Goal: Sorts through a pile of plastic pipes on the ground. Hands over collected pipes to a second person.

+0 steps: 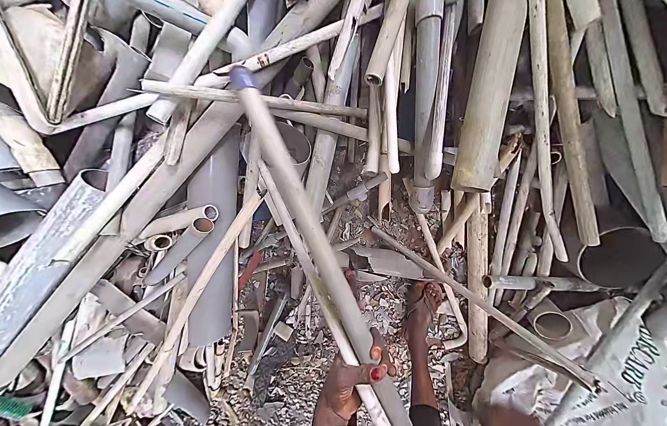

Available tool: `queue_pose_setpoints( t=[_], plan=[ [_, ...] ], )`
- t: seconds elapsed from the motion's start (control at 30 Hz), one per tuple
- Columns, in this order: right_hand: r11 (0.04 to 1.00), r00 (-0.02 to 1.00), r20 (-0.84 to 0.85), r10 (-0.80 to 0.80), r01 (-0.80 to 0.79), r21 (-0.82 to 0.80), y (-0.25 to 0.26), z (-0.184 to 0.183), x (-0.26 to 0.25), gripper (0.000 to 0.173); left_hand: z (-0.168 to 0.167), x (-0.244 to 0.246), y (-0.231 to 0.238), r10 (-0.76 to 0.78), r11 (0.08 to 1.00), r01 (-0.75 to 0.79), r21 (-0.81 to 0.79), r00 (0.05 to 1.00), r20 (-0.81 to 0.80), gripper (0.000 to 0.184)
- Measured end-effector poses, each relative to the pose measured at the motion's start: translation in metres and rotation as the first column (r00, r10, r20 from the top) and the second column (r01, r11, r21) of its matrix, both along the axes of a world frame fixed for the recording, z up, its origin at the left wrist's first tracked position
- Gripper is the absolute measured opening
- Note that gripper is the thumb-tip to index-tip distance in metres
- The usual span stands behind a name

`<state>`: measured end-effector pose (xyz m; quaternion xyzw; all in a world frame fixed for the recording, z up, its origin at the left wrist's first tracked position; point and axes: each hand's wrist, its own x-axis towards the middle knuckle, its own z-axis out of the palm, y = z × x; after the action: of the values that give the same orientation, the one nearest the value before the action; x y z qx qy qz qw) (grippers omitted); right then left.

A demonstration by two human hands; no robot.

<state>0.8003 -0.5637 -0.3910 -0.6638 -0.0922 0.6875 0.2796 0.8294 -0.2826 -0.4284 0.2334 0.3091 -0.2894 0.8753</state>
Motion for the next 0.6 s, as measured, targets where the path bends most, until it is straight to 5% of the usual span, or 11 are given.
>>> queue_pose_setpoints(
  t=[0.03,0.1,0.17,0.27,0.4,0.47,0.6],
  plan=[
    [0.989,0.943,0.311,-0.120,0.141,-0.044,0.004,-0.019,0.044,0.025,-0.003,-0.003,0.008,0.006,0.998,-0.001,-0.057,0.997,0.074,0.032],
    [0.938,0.712,0.656,-0.252,0.346,-0.015,0.018,-0.055,0.149,0.027,-0.002,-0.005,0.023,0.030,0.998,-0.022,-0.057,0.990,0.136,0.039],
    [0.836,0.482,0.760,-0.436,0.529,0.144,0.038,-0.090,0.243,0.033,0.007,-0.002,0.030,0.064,0.995,-0.071,0.071,0.993,0.096,0.042],
    [0.608,0.310,0.679,-0.665,0.754,0.250,0.092,-0.133,0.341,0.056,0.014,0.003,0.028,0.185,0.959,-0.176,0.221,0.983,-0.017,0.047],
    [0.476,0.332,0.609,-0.720,0.875,0.086,0.141,-0.150,0.348,0.056,0.012,0.000,0.020,0.255,0.956,-0.225,0.189,0.955,-0.152,0.061],
    [0.510,0.370,0.601,-0.708,0.857,0.072,0.132,-0.141,0.326,0.055,0.009,0.002,0.015,0.281,0.947,-0.235,0.217,0.936,-0.212,0.053],
    [0.618,0.448,0.649,-0.614,0.785,0.044,0.089,-0.113,0.269,0.051,0.003,0.002,0.015,0.235,0.964,-0.196,0.182,0.945,-0.228,0.073]
  ],
)
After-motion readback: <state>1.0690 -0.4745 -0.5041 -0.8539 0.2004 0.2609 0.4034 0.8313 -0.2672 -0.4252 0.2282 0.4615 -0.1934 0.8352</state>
